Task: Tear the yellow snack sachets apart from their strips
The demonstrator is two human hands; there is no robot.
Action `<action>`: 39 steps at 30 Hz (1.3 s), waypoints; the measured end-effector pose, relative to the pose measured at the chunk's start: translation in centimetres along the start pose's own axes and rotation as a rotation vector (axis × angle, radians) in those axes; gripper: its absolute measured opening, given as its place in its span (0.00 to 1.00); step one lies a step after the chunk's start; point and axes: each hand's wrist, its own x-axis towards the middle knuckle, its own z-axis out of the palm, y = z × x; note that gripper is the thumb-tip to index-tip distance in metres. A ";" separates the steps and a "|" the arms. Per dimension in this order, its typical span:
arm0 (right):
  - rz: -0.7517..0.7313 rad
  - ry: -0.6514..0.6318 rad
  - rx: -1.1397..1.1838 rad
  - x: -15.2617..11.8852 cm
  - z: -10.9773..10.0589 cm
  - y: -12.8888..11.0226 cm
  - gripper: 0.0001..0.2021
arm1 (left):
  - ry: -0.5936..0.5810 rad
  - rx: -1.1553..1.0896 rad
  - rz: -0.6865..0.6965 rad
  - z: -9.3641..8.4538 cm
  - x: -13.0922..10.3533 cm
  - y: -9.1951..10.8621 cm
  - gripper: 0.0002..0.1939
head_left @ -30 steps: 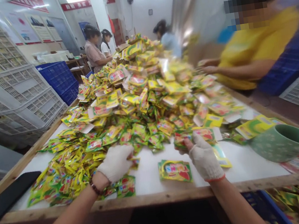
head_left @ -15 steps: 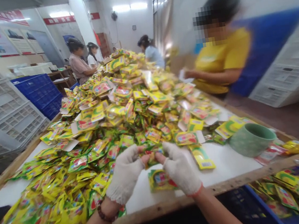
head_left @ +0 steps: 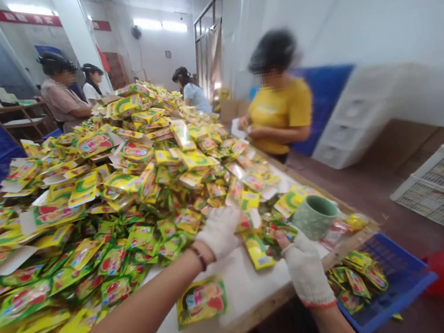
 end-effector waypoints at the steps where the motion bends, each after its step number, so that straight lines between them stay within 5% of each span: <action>1: -0.032 0.055 -0.022 0.2 -0.5 0.1 0.21 | -0.007 0.004 0.014 0.4 0.7 0.1 0.21; 4: -0.099 0.115 -0.039 0.5 -0.9 0.0 0.19 | -0.012 0.033 0.012 0.5 1.0 0.1 0.21; 7: -0.090 0.062 0.012 0.4 0.1 -0.3 0.18 | 0.033 0.032 -0.004 -0.6 -1.4 -0.4 0.27; 11: -0.052 -0.140 0.038 -0.4 2.6 -0.6 0.19 | 0.127 0.069 -0.056 -2.3 -6.3 -1.4 0.29; 18: -0.088 -0.508 -0.273 -2.2 5.0 -1.7 0.13 | 0.091 0.153 -0.120 -3.8 -11.7 -2.2 0.23; 25: -0.328 -0.565 -0.455 -3.2 6.5 -3.6 0.10 | 0.235 0.246 -0.106 -2.4 -13.6 -1.6 0.30; 29: -0.201 -0.687 -0.366 -3.4 6.6 -4.2 0.12 | 0.277 0.268 -0.135 -2.9 -14.0 -1.9 0.28; 35: -0.175 -0.546 -0.236 -4.9 6.4 -4.0 0.11 | 0.355 0.283 -0.162 -4.0 -15.0 -2.1 0.31; 39: -0.002 -0.742 -0.064 -6.8 7.2 -3.7 0.20 | 0.431 0.278 -0.112 -3.6 -15.6 -2.0 0.27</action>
